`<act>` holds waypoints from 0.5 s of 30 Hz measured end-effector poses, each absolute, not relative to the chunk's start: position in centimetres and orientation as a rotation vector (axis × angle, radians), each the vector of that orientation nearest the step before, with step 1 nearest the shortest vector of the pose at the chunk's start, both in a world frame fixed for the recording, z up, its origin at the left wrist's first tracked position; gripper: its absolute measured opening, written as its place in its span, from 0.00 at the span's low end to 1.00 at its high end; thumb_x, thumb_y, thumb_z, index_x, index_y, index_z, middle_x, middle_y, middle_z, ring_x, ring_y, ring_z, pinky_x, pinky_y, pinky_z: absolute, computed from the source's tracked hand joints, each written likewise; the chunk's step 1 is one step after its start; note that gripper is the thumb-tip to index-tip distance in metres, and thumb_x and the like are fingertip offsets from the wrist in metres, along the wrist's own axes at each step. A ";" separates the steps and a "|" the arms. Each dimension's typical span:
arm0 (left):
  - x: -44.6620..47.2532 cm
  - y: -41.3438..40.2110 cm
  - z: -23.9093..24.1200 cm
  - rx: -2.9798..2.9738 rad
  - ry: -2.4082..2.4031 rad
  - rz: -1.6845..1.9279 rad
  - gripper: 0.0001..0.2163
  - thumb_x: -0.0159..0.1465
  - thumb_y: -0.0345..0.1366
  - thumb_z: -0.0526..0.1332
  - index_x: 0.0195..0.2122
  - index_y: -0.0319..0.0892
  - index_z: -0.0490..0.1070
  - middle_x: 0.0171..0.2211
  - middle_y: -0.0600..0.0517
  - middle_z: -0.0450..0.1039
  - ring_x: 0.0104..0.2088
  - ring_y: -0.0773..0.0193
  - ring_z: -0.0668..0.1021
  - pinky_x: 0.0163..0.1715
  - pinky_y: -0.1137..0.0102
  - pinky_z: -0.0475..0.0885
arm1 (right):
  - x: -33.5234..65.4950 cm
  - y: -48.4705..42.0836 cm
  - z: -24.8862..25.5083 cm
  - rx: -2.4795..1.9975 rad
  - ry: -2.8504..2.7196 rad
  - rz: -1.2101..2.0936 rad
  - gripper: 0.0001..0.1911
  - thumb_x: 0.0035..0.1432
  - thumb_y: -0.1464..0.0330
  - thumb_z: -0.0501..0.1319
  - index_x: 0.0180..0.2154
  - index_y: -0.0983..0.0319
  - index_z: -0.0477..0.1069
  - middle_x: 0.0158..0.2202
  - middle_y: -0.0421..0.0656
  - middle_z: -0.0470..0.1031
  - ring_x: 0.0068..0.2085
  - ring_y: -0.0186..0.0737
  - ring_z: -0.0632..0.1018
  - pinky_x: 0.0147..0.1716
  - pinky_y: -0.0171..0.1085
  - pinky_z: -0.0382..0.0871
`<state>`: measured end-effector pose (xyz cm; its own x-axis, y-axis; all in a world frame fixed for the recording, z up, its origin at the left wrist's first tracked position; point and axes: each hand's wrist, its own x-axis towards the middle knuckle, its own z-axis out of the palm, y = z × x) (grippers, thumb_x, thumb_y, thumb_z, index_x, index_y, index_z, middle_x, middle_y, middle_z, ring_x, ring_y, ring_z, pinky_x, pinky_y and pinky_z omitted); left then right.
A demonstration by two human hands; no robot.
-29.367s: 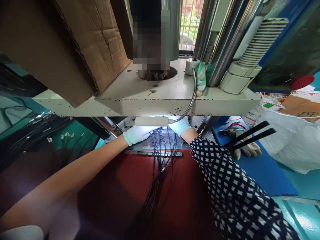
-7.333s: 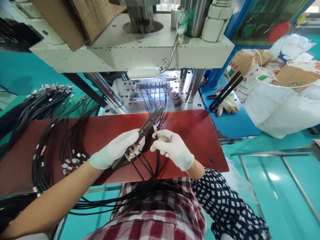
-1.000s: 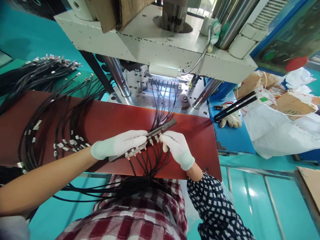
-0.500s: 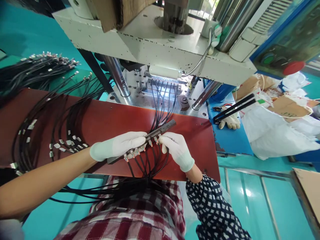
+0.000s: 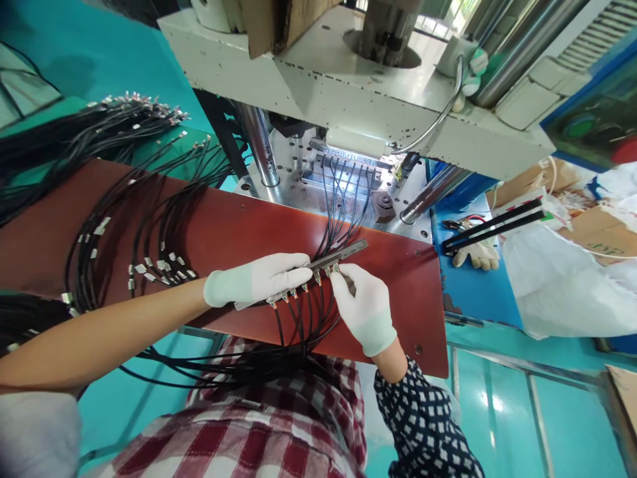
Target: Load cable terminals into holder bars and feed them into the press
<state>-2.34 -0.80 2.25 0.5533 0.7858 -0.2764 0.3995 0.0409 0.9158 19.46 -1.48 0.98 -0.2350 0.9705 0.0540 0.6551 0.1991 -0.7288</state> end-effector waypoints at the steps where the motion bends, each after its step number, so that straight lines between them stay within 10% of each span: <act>1: -2.3 -0.8 2.3 1.585 1.044 0.407 0.18 0.70 0.52 0.48 0.31 0.43 0.59 0.24 0.58 0.61 0.21 0.72 0.66 0.22 0.74 0.63 | 19.4 -1.7 0.9 -1.537 -1.993 0.669 0.09 0.63 0.66 0.57 0.36 0.60 0.76 0.27 0.36 0.75 0.27 0.32 0.72 0.33 0.32 0.63; 10: -2.3 -1.0 1.7 1.607 1.053 0.453 0.17 0.70 0.51 0.48 0.31 0.43 0.60 0.26 0.57 0.65 0.21 0.71 0.69 0.22 0.73 0.66 | 18.9 -1.5 -0.4 -1.413 -2.173 -0.120 0.11 0.61 0.70 0.58 0.27 0.61 0.74 0.21 0.36 0.72 0.23 0.33 0.70 0.28 0.35 0.58; 15: -2.2 -1.1 1.5 1.627 1.088 0.471 0.18 0.70 0.51 0.48 0.31 0.43 0.59 0.25 0.58 0.62 0.23 0.70 0.68 0.25 0.72 0.63 | 18.4 -2.9 1.2 -1.435 -2.121 -0.166 0.08 0.62 0.65 0.61 0.39 0.60 0.77 0.36 0.42 0.77 0.34 0.37 0.74 0.36 0.36 0.63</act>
<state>-2.19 -1.11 1.52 0.5047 0.8352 -0.2184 0.4121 -0.0108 0.9111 18.40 -2.92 1.20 -0.2643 0.8147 0.5162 0.8849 0.4177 -0.2061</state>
